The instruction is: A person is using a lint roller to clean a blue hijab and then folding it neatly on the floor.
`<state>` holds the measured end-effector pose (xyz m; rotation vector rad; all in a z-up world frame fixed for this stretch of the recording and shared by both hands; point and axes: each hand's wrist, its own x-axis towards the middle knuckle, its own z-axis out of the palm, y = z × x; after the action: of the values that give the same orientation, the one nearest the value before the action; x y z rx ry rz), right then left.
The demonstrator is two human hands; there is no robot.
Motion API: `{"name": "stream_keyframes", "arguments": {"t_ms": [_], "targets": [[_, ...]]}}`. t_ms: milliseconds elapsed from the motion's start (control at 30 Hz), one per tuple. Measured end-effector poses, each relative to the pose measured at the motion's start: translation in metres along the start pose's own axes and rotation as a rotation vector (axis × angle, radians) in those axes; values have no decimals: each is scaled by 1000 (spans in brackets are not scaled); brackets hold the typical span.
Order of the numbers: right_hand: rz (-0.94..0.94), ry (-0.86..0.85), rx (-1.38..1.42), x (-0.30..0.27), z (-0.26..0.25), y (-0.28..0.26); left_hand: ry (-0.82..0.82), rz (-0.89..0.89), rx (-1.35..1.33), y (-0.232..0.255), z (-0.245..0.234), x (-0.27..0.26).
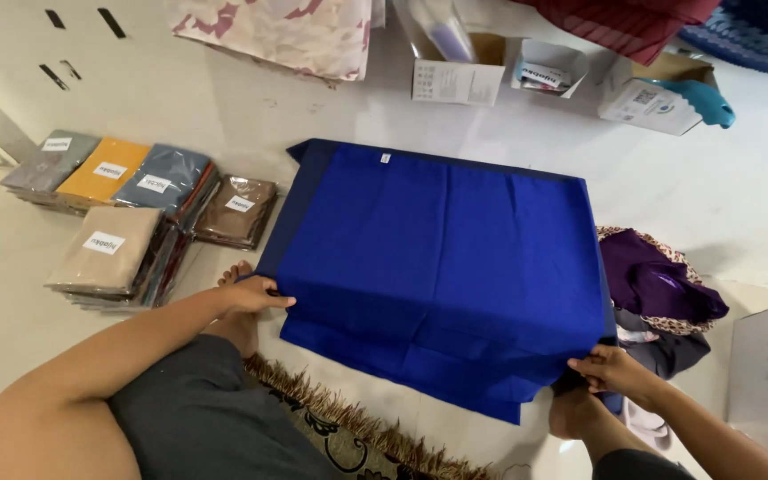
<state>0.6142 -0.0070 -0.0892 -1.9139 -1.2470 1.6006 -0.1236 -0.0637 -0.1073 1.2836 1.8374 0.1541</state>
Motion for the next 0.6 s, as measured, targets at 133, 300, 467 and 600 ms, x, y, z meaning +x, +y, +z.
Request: {"name": "stream_keyframes", "arguments": {"t_ms": [133,300,467,600], "targets": [[40,6,-111,-9,7,-10,-30,-3,-41,-16,12,14],[92,-41,-221,-1,8,-5,-59,0,26,-38,28,34],[111,-89,-295,-31,15,-33,-135,-60,101,-15,12,-1],[117,-183,-287,-33,-6,-36,-247,-108,85,4,-10,-34]]}}
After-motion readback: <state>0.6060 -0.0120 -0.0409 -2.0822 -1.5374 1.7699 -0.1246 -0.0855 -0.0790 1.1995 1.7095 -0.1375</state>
